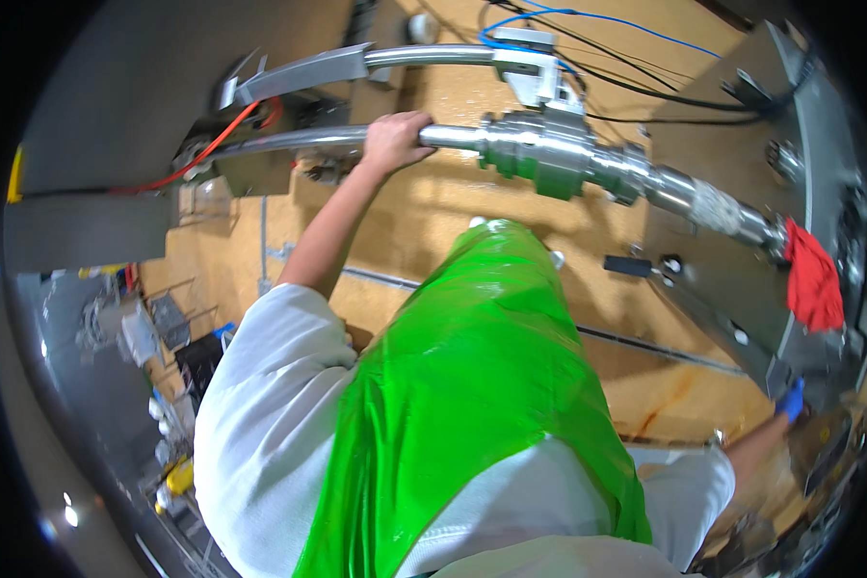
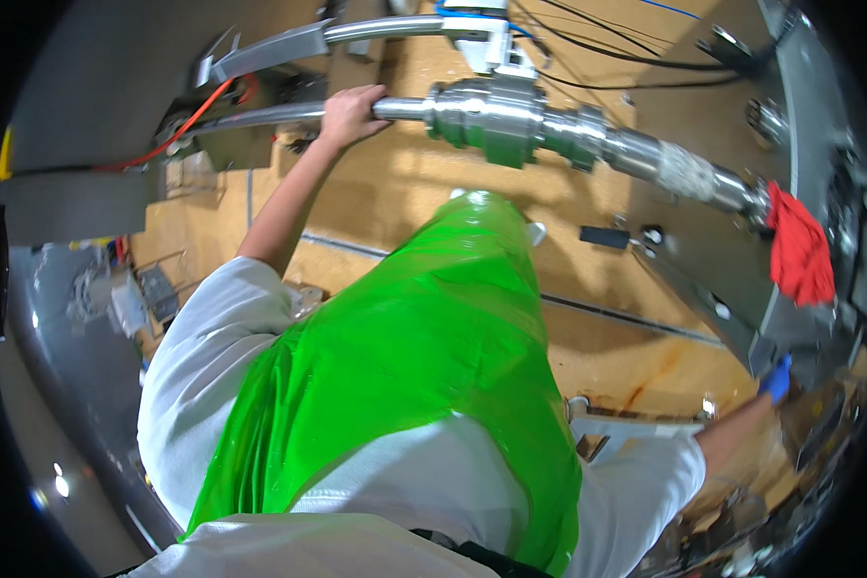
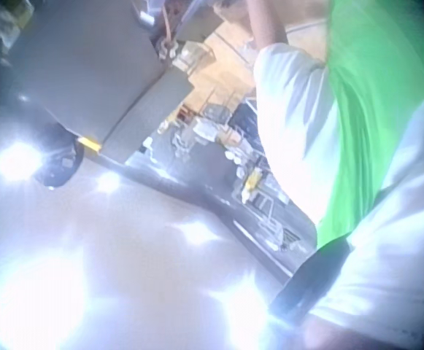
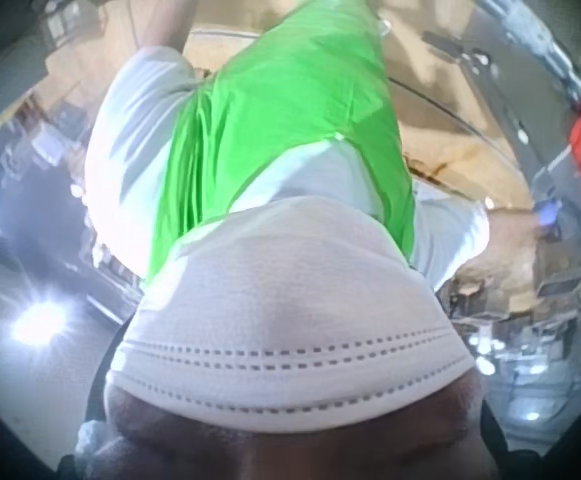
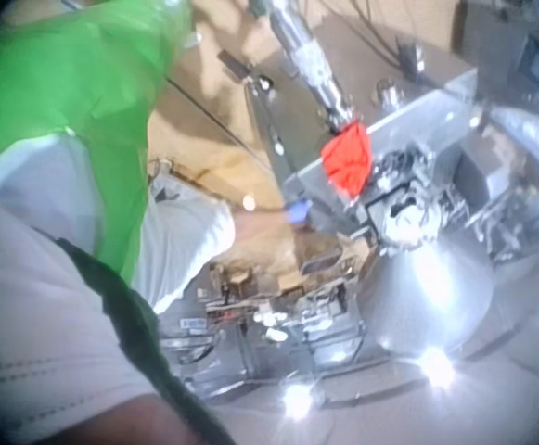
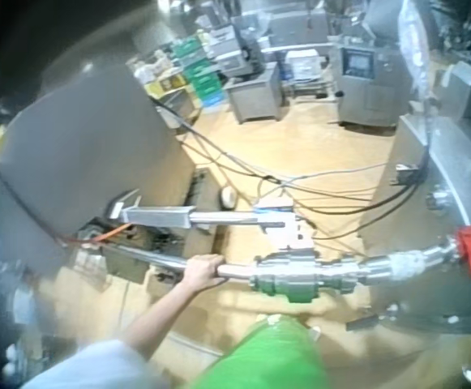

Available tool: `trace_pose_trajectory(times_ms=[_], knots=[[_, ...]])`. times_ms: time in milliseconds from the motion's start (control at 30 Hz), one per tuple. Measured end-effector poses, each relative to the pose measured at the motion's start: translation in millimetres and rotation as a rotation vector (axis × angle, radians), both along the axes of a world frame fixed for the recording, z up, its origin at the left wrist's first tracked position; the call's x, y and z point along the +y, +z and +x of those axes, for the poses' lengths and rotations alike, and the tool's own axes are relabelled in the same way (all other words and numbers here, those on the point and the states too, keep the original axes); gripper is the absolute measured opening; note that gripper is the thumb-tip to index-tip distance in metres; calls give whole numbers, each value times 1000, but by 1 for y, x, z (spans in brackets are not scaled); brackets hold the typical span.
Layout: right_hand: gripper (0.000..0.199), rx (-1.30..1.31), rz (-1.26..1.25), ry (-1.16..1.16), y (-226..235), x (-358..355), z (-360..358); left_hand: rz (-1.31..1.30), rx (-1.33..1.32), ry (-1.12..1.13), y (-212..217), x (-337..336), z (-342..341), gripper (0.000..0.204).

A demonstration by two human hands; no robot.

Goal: The person assembles a metal pipe into a machine, secures it with a wrench, and wipes the area with a cloth. The person repeats the process of inserting, tightening, and wiping the pipe multiple times.

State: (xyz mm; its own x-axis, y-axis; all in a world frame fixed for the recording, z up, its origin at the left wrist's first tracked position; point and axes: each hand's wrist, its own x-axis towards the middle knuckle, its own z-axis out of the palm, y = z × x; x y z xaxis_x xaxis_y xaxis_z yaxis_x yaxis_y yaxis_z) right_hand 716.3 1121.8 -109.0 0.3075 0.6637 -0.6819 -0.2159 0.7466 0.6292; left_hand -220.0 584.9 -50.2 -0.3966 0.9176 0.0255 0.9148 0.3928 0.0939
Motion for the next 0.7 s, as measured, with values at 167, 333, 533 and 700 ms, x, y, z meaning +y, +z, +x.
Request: trace_pose_trajectory(times_ms=[167,333,533,700], knots=[[58,-1628,-967,1174,49,-83,-23,69,55,-43,-6,-1,-3,32],[50,-2554,-2028,1149,50,-189,-88,135,139,-86,-19,-2,-8,31],[29,-2325,-1270,1017,38,-273,-203,145,168,-120,-24,0,-12,29],[37,-2620,-1465,705,13,-300,-252,109,171,-118,-19,-3,-1,58]])
